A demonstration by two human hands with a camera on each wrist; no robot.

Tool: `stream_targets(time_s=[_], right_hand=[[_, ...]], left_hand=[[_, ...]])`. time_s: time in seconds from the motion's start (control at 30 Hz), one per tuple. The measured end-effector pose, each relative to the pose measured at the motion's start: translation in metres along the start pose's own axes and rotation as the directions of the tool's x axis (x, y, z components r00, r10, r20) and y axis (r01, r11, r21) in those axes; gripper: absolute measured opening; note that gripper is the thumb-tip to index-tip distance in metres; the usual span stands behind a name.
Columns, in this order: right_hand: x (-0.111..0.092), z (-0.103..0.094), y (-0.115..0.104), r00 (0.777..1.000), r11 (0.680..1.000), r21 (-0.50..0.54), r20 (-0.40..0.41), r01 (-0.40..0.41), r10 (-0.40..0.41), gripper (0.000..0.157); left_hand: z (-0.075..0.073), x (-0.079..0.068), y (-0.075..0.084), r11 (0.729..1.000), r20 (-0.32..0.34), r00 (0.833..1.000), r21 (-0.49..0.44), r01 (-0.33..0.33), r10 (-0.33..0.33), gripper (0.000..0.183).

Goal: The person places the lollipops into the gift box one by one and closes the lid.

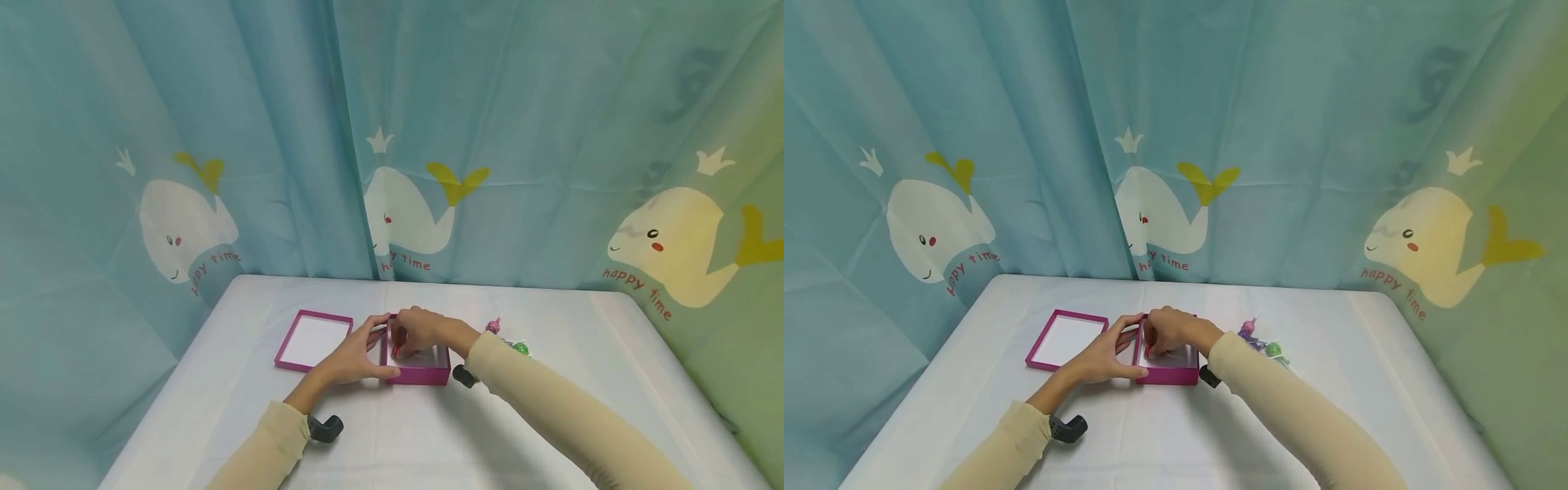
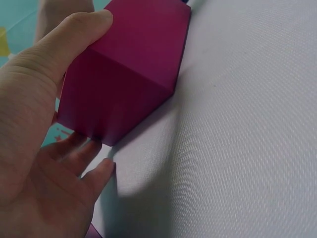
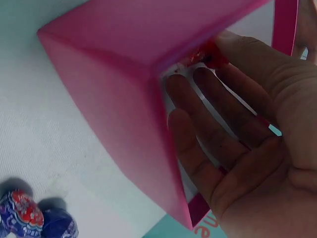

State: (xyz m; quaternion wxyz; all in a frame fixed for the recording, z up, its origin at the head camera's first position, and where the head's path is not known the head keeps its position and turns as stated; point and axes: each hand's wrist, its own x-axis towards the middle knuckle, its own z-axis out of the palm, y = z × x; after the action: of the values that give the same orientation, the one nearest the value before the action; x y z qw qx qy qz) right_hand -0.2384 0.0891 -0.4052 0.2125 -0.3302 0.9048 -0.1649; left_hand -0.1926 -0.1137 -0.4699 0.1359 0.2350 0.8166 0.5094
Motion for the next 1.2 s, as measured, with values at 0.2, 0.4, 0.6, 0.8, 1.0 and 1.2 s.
stream_targets(time_s=[0.2, 0.4, 0.6, 0.8, 1.0, 1.2], right_hand=[[-0.009, -0.009, 0.005, 0.999, 0.999, 0.015, 0.001, 0.047, -0.047, 0.028], [-0.035, -0.032, 0.007, 0.988, 0.99, 0.001, -0.058, 0.143, -0.142, 0.028], [-0.071, -0.049, 0.018, 0.974, 0.986, 0.01, -0.159, 0.166, -0.163, 0.028], [-0.101, -0.052, 0.051, 0.956, 0.992, 0.042, -0.275, 0.115, -0.099, 0.029], [-0.125, -0.04, 0.091, 0.927, 0.996, 0.068, -0.374, 0.064, -0.034, 0.028], [-0.147, -0.021, 0.124, 0.914, 0.995, 0.094, -0.403, -0.013, 0.05, 0.029]], left_hand=[[0.002, 0.0, 0.002, 0.999, -0.013, 1.0, 0.022, 0.029, -0.029, 0.101], [0.002, -0.001, 0.004, 0.998, -0.018, 0.998, 0.024, 0.054, -0.053, 0.102], [0.001, 0.001, 0.003, 0.999, -0.013, 0.999, 0.0, 0.046, -0.046, 0.104], [0.0, 0.003, 0.001, 0.999, -0.004, 1.0, -0.032, 0.019, -0.019, 0.103], [0.0, 0.002, 0.002, 1.0, 0.0, 1.0, -0.025, 0.006, -0.006, 0.105], [-0.001, 0.002, 0.002, 1.0, -0.002, 1.0, -0.006, 0.004, -0.004, 0.106]])
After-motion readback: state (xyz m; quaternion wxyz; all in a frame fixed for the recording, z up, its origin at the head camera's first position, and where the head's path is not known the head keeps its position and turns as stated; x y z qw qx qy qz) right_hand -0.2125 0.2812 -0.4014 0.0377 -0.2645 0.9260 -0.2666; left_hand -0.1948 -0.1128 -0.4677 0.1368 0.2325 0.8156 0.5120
